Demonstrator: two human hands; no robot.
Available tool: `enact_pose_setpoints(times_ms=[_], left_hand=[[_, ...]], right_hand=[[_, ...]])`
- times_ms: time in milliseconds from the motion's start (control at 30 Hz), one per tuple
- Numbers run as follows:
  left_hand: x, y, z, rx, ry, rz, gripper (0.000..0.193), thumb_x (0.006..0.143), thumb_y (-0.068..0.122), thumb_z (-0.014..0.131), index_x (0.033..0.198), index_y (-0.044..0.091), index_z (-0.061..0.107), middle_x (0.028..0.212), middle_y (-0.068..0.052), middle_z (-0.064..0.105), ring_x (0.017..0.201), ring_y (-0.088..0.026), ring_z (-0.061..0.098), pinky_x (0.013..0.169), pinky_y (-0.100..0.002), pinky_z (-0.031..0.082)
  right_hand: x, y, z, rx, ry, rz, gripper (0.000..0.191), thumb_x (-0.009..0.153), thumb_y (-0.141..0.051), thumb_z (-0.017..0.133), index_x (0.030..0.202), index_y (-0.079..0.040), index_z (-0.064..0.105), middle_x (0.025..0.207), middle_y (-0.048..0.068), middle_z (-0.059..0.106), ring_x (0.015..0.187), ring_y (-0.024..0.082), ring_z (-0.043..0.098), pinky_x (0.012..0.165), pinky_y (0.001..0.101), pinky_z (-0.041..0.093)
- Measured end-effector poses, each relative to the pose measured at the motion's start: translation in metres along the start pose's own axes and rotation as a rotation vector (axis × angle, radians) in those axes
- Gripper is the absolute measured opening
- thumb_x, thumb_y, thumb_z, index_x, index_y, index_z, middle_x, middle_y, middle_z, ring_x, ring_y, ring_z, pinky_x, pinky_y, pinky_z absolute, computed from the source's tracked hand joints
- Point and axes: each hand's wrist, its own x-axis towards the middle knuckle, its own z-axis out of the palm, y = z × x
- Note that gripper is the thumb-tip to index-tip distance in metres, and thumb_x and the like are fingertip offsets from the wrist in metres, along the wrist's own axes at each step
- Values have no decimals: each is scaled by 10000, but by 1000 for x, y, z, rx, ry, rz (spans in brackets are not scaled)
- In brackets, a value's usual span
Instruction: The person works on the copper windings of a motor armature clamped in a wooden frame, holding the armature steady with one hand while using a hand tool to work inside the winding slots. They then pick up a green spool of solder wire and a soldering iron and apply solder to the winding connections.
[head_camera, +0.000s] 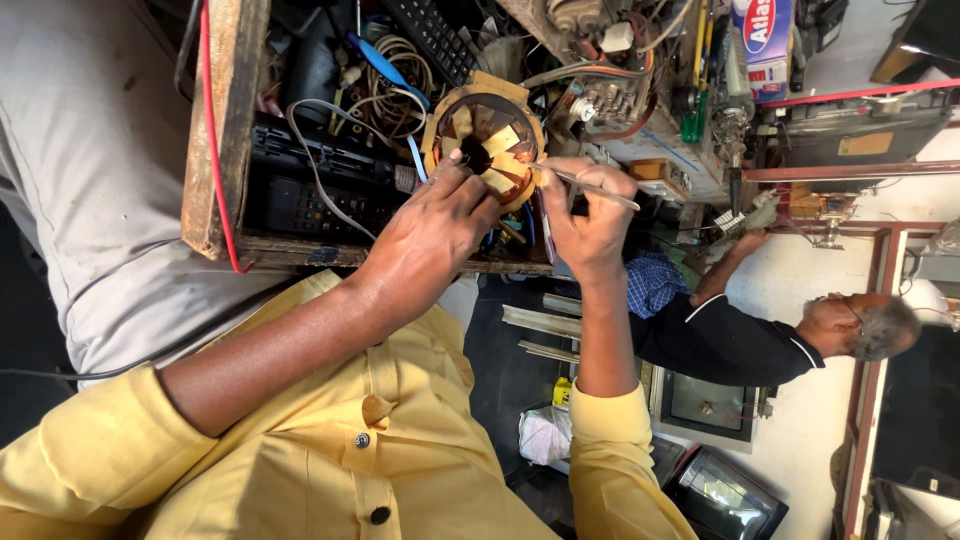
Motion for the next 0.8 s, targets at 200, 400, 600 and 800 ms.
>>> enact_pose_setpoints(times_ms=[200,400,600,800], left_hand=[[-2,1,-3,11,42,3,315,814,30,562,1115,-17,641,1074,-171,591,1203,-378,553,1190,-451,377],[-2,1,-5,-30,-15,-16,307,831,25,556,1122,-19,642,1061,-168,589,1156,-348,565,1224,-469,353],[-2,0,-2,7,-25,-10,279,832,20,550,1093,-19,639,1041,-167,585,1150,-356,567,1223,-462,356],[-2,0,-2,8,11,1,297,825,26,552,1104,-24,638,1041,-173,582,1155,-365,564,1203,-458,362]], right_hand=[[-12,-10,-1,331,262,134,264,1048,-41,690,1187,7,470,1077,212,732,886,200,742,765,320,643],[-17,-16,-2,269,303,200,238,1046,-84,696,1188,70,583,1090,236,709,936,239,742,736,326,631],[-16,-20,4,394,300,229,263,1056,-21,684,1214,28,479,1159,231,693,998,226,732,895,367,651],[-9,-21,9,324,252,186,222,1069,15,654,1200,29,475,1168,249,692,1021,254,744,926,393,658]])
